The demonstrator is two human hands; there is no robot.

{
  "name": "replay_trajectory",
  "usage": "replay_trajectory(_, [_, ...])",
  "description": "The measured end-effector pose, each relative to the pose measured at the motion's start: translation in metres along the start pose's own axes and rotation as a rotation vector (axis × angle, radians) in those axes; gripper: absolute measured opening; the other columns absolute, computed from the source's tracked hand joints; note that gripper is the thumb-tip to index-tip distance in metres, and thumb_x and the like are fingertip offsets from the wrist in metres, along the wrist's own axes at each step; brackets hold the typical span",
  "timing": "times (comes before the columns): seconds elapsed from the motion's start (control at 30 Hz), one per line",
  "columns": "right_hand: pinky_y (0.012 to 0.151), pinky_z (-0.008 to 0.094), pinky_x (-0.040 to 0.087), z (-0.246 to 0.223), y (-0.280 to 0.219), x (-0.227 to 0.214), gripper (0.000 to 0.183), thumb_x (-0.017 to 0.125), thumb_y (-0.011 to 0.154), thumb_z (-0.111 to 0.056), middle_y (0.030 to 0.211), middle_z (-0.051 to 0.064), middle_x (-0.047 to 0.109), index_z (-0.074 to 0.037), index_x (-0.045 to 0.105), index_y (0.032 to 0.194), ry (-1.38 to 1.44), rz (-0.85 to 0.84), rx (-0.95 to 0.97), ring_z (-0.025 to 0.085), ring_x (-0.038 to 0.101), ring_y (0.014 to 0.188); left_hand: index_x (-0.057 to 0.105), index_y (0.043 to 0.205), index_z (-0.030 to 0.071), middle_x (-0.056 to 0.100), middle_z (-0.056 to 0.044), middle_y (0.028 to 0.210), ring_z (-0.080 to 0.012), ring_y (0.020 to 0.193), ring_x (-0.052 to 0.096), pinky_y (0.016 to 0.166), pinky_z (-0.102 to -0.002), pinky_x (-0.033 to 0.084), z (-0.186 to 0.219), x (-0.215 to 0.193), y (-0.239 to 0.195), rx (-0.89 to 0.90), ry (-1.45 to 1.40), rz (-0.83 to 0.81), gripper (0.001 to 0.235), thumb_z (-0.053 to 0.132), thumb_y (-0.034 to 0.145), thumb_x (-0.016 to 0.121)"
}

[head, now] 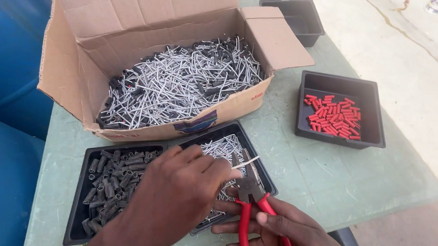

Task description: Sorting cable clips from a large cardboard box into smaller plastic trays using hands and pliers.

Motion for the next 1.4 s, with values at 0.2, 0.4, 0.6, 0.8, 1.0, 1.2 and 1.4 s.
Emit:
replay_trajectory(0.2, [0.097, 0.047, 0.064, -0.004, 0.004, -0.005, 0.06, 0.066, 0.097, -0.018, 0.147, 0.028, 0.063, 0.004, 0.044, 0.148, -0.108, 0.062, 0.009, 0.043, 0.071, 0.125, 0.068, 0.092, 0.015, 0.065, -0.003, 0.071, -0.0248, 0.072, 0.06, 0.062, -0.043, 0.049, 0.0, -0.001, -0.014, -0.011, 0.094, -0.068, 0.023, 0.035, 0.101, 0.071])
replay_trajectory(0.4, [0.096, 0.047, 0.065, -0.013, 0.003, -0.009, 0.058, 0.069, 0.099, -0.024, 0.144, 0.024, 0.069, 0.003, 0.049, 0.146, -0.273, 0.092, -0.091, 0.039, 0.077, 0.121, 0.066, 0.088, 0.018, 0.058, -0.002, 0.069, -0.0243, 0.069, 0.056, 0.061, -0.041, 0.046, 0.006, 0.0, -0.023, 0.012, 0.203, -0.052, 0.014, 0.022, 0.101, 0.068])
replay_trajectory(0.6, [0.099, 0.044, 0.063, -0.012, 0.003, -0.006, 0.061, 0.067, 0.1, -0.031, 0.149, 0.017, 0.065, 0.001, 0.049, 0.148, -0.459, 0.049, -0.1, 0.03, 0.075, 0.123, 0.063, 0.084, 0.019, 0.054, 0.001, 0.067, -0.0213, 0.068, 0.053, 0.06, -0.039, 0.043, 0.013, -0.004, -0.02, 0.048, 0.231, 0.03, 0.024, 0.026, 0.106, 0.069])
replay_trajectory(0.8, [0.092, 0.042, 0.065, -0.002, 0.003, -0.015, 0.059, 0.063, 0.093, -0.033, 0.114, 0.024, 0.081, 0.005, 0.06, 0.139, -0.513, 0.159, 0.006, 0.029, 0.079, 0.11, 0.059, 0.081, 0.019, 0.049, 0.001, 0.066, -0.0212, 0.064, 0.05, 0.06, -0.038, 0.04, 0.021, 0.004, -0.018, 0.086, 0.286, 0.034, 0.025, 0.021, 0.106, 0.06])
replay_trajectory(1.0, [0.073, 0.044, 0.066, 0.002, 0.001, -0.036, 0.055, 0.056, 0.09, -0.031, 0.093, 0.033, 0.08, 0.007, 0.071, 0.127, -0.524, 0.39, 0.078, 0.035, 0.076, 0.077, 0.058, 0.08, 0.02, 0.053, 0.002, 0.068, -0.02, 0.066, 0.052, 0.062, -0.038, 0.043, 0.018, 0.008, -0.016, 0.081, 0.311, 0.007, 0.034, 0.041, 0.104, 0.068])
replay_trajectory(1.2, [0.092, 0.044, 0.069, -0.005, 0.0, -0.034, 0.059, 0.06, 0.087, -0.035, 0.114, 0.024, 0.092, 0.001, 0.073, 0.133, -0.597, 0.433, 0.072, 0.034, 0.09, 0.103, 0.063, 0.09, 0.017, 0.053, 0.001, 0.07, -0.02, 0.065, 0.051, 0.062, -0.036, 0.041, 0.018, 0.003, -0.015, 0.091, 0.329, 0.051, 0.019, 0.027, 0.105, 0.063])
replay_trajectory(1.4, [0.097, 0.044, 0.066, -0.003, 0.0, -0.042, 0.059, 0.062, 0.087, -0.032, 0.123, 0.027, 0.09, 0.001, 0.07, 0.136, -0.54, 0.427, 0.068, 0.037, 0.088, 0.11, 0.062, 0.089, 0.015, 0.051, 0.001, 0.071, -0.0199, 0.064, 0.049, 0.061, -0.037, 0.04, 0.019, 0.004, -0.016, 0.092, 0.324, 0.083, 0.04, 0.048, 0.111, 0.059])
Point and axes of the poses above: each hand's wrist, its own y-axis towards the middle knuckle, its own x-axis out of the palm, z = x × y, the point moved 8 cm from there along y, towards the middle knuckle
